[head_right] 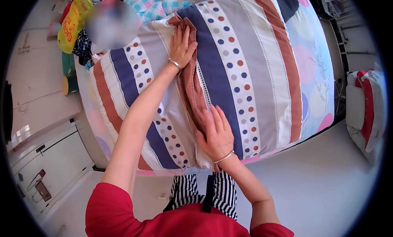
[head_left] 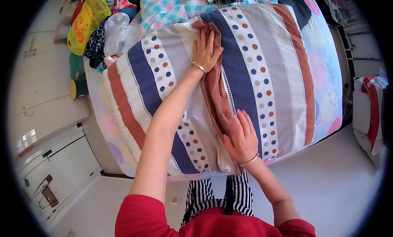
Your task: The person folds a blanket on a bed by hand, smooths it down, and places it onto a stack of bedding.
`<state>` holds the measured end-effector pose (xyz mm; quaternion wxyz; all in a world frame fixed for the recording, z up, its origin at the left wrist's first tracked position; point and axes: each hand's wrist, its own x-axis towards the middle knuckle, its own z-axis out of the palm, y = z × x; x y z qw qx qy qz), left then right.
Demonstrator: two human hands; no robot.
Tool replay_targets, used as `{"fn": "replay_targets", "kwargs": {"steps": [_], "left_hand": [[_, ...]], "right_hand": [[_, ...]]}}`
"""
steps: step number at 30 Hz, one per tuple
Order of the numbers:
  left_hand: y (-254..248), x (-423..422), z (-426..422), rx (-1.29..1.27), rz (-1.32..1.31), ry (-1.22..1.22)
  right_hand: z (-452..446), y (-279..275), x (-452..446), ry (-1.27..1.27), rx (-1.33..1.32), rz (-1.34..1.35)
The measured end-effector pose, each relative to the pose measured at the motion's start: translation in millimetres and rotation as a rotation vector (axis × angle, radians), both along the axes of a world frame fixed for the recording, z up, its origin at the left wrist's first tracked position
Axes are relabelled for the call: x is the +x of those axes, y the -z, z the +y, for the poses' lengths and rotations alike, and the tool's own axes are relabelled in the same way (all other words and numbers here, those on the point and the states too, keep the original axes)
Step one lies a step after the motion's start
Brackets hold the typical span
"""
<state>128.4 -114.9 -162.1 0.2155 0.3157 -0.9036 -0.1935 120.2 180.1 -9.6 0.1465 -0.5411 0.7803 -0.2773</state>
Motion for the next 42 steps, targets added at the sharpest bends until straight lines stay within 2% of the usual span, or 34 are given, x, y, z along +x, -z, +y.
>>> {"fn": "replay_targets", "kwargs": {"steps": [2,4,6,8,12,14,16,19,21,22,24,25,26,28,29,32,36,38,40,42], "left_hand": [[6,-3,-2,0.018,0.073,-0.011],[4,-5,-11,-0.066,0.032,0.097],[12,-6,-28,-0.094,0.05,0.134],[13,-7,-41,-0.014,0.031,0.211],[29,-16,-43,0.015,-0.023,0.129],[31,-18,-41,-0.016,-0.034,0.111],[29,-20,-40,-0.083,-0.099,0.081],[15,-15,-36,-0.113,-0.136,0.081],[-8,-5,-41,0.003,-0.093,0.192],[-24,6,-48,-0.003,-0.094,0.192],[-45,35,-65,-0.098,-0.082,0.374],[-48,46,-71,-0.383,-0.358,0.26],[-46,53,-76,-0.384,-0.359,0.26],[-32,60,-79,-0.241,-0.53,0.073],[-21,55,-78,-0.201,-0.602,0.056],[6,50,-79,-0.172,-0.51,0.049],[-20,41,-65,-0.094,-0.667,-0.008],[-27,34,-47,-0.007,-0.66,-0.077],[-5,34,-26,-0.065,-0.523,-0.106],[-12,42,7,-0.011,-0.463,-0.062]], "right_hand": [[-44,0,5,-0.177,-0.189,-0.049],[-82,30,17,-0.272,-0.172,-0.062],[-86,102,17,-0.277,0.0,0.055],[-65,96,16,-0.323,0.061,0.002],[35,88,31,-0.374,0.239,-0.044],[69,66,38,-0.357,0.295,-0.062],[63,43,40,-0.334,0.343,-0.078],[-14,-1,42,-0.304,0.004,-0.144],[-66,42,47,-0.378,-0.074,-0.253],[-94,61,49,-0.344,-0.105,-0.178],[-145,93,38,-0.318,-0.113,0.07],[-161,112,28,-0.324,-0.11,0.073],[-172,121,21,-0.324,-0.082,0.075],[-175,140,16,-0.293,-0.095,0.066],[-174,150,17,-0.279,-0.062,0.021],[-174,172,20,-0.235,-0.038,-0.071],[-156,155,31,-0.223,-0.012,-0.071],[-131,133,43,-0.268,0.209,0.115],[-102,115,54,-0.291,0.272,0.234],[-70,108,66,-0.288,0.256,0.267]]}}
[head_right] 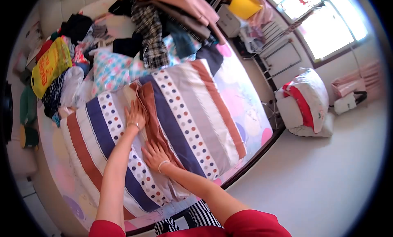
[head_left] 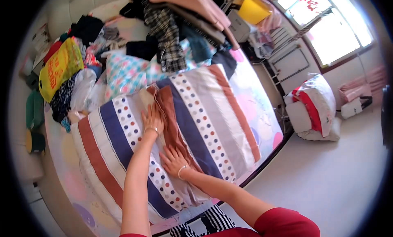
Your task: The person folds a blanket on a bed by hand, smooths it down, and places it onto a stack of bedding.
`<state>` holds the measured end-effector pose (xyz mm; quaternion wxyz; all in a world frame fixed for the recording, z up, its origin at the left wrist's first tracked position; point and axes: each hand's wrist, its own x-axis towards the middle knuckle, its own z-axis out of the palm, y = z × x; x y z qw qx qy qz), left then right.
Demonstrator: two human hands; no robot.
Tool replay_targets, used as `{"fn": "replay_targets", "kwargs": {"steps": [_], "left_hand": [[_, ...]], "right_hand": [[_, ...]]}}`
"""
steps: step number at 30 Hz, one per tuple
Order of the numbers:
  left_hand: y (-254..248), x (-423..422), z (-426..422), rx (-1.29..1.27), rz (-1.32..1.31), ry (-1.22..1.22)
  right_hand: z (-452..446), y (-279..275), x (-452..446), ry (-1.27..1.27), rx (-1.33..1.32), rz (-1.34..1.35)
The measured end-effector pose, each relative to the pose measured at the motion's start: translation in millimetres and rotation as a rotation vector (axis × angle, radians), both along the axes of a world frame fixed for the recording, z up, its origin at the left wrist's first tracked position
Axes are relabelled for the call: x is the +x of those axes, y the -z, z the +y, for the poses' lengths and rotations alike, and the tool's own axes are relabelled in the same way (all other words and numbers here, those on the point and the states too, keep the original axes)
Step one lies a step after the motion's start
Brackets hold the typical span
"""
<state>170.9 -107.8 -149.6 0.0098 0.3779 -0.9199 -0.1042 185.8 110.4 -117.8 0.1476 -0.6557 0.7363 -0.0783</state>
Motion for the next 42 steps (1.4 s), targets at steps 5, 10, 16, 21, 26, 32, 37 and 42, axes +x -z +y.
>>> {"fn": "replay_targets", "kwargs": {"steps": [5,10,16,21,26,32,37,42], "left_hand": [[-21,63,103,0.033,0.014,0.162],[-29,118,187,0.241,0.128,0.219],[-69,169,166,0.577,0.551,0.037],[-88,263,152,0.122,0.484,-0.127],[-63,367,131,-0.07,0.266,-0.608],[-55,377,96,-0.036,0.085,-0.473],[-33,329,101,-0.087,0.092,-0.127],[-32,339,102,0.015,0.15,-0.075]], "right_hand": [[71,-29,26,-0.003,0.063,0.037],[84,-65,47,0.047,0.425,0.132],[47,-26,71,0.006,-0.096,-0.174],[15,22,108,0.243,-0.076,-0.302],[0,5,117,0.35,0.133,-0.292],[-15,4,117,0.366,-0.03,-0.298],[-36,15,112,0.412,-0.127,-0.088],[-39,22,111,0.41,-0.013,-0.057]]}}
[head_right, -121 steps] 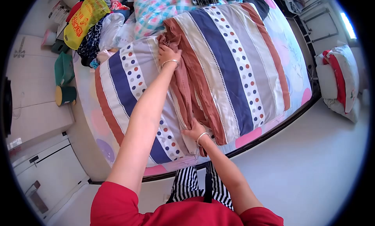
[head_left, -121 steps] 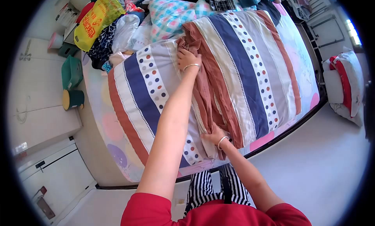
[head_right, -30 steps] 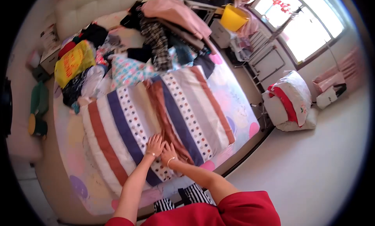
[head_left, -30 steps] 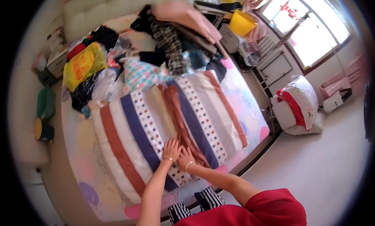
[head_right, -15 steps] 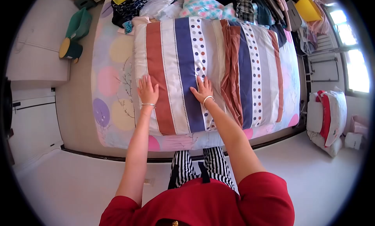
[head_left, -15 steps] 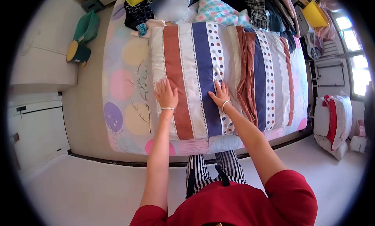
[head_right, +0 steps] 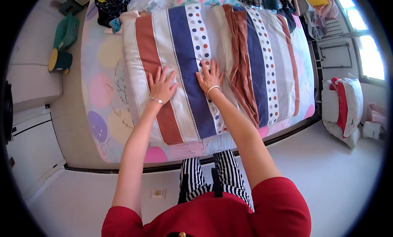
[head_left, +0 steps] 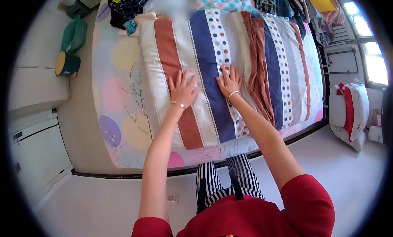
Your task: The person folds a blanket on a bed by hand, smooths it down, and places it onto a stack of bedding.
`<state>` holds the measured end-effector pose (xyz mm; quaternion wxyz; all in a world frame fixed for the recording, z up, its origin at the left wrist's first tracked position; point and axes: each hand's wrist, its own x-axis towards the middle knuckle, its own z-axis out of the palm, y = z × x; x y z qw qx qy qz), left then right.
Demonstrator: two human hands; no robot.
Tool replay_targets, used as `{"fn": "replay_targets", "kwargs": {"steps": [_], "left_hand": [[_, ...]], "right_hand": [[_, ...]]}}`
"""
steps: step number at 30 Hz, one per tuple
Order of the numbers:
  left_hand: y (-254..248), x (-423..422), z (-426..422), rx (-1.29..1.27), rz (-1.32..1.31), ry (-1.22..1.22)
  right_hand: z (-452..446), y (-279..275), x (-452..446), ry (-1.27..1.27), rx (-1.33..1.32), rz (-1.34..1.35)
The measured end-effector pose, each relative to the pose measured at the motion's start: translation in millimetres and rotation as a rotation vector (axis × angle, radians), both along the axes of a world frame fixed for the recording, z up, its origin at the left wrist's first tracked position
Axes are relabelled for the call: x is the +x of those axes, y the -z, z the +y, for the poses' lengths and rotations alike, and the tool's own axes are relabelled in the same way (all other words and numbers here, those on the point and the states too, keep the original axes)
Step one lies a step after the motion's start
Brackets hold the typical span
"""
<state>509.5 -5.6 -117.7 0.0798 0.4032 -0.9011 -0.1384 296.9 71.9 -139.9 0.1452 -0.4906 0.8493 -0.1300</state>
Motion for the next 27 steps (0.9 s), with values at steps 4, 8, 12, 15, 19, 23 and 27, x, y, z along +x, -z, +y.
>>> {"fn": "replay_targets", "kwargs": {"steps": [4,8,12,15,19,23,27], "left_hand": [[-27,44,-20,-0.169,0.09,-0.405],[37,106,-61,0.171,0.52,-0.659],[37,145,-71,0.989,0.704,-0.928],[66,173,-53,1.411,0.811,-0.988],[17,152,-33,1.421,0.971,-0.787],[-143,67,5,0.988,1.034,-0.627],[-257,-47,48,0.871,1.044,-0.461]], "right_hand": [[-23,-36,1,-0.074,-0.315,-0.186],[-65,-68,24,-0.24,-0.421,-0.841],[-83,-42,28,0.019,-0.395,-1.157],[-85,-28,8,0.273,-0.615,-1.11],[-75,-14,-52,0.326,-0.643,-0.487],[-68,-18,-106,0.369,-0.596,-0.937],[-67,-28,-131,0.465,-0.433,-1.56]]}}
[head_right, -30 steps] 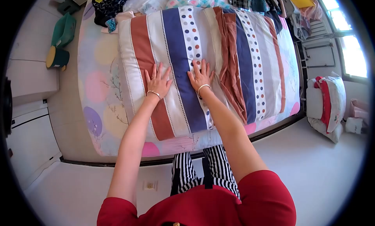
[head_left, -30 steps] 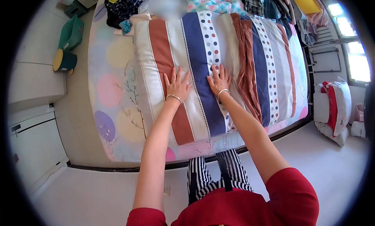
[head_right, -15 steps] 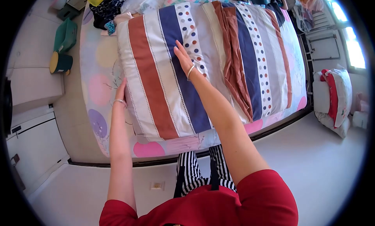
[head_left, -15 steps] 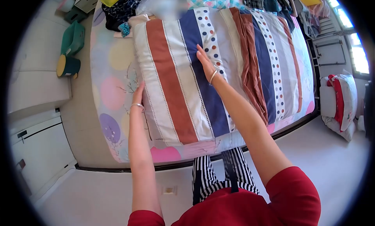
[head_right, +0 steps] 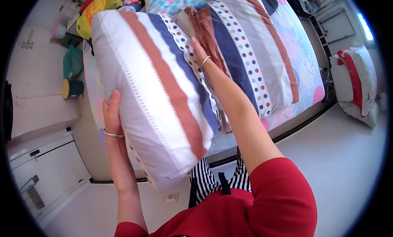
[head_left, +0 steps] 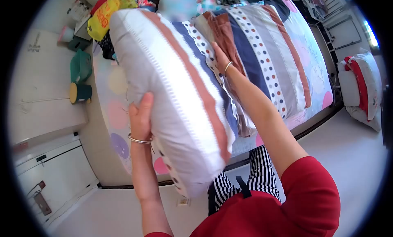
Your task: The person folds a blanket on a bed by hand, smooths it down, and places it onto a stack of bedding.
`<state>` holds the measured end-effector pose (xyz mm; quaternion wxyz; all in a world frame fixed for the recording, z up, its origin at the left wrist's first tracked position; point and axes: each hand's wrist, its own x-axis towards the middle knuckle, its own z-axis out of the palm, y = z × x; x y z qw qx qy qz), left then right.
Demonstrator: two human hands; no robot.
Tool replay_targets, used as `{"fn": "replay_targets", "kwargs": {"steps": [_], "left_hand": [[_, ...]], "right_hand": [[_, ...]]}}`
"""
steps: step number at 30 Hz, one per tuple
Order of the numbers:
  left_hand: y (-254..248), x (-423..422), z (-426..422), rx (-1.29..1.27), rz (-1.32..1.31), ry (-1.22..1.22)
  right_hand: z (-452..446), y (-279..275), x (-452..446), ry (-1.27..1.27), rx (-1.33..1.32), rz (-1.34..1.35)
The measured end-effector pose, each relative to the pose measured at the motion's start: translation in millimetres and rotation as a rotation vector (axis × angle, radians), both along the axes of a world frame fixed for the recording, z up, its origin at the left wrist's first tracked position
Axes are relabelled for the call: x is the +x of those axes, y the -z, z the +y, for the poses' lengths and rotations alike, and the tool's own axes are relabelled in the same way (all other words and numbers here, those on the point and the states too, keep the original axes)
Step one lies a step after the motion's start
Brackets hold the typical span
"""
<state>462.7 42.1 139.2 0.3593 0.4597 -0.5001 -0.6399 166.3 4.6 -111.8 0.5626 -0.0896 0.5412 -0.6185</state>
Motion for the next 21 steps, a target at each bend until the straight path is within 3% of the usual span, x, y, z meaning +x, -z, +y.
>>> {"fn": "replay_targets", "kwargs": {"steps": [2,4,5,9,10,15,17,19,21], "left_hand": [[-32,-63,18,-0.218,-0.133,0.189],[-61,-148,49,-0.277,-0.126,0.215],[-71,-188,62,-0.32,-0.109,0.22],[-60,-315,89,-0.326,-0.208,0.336],[-53,-345,93,-0.394,-0.333,0.396],[18,-498,118,-0.78,-0.701,0.476],[63,-552,129,-0.815,-0.815,0.506],[158,-588,134,-0.738,-0.996,0.637],[173,-600,136,-0.724,-1.025,0.689]], "right_hand": [[4,-10,-16,-0.145,0.151,-0.288],[19,-7,-25,-0.119,-0.298,-0.134],[32,-17,-43,-0.138,-0.332,-0.215],[108,-77,-129,-0.242,-0.401,-0.477],[127,-85,-158,-0.261,-0.416,-0.502],[205,-89,-315,-0.283,-0.407,-0.482],[240,-70,-368,-0.231,-0.294,-0.424],[285,-46,-395,-0.152,-0.095,-0.362],[294,-36,-405,-0.249,-0.012,-0.379]]}}
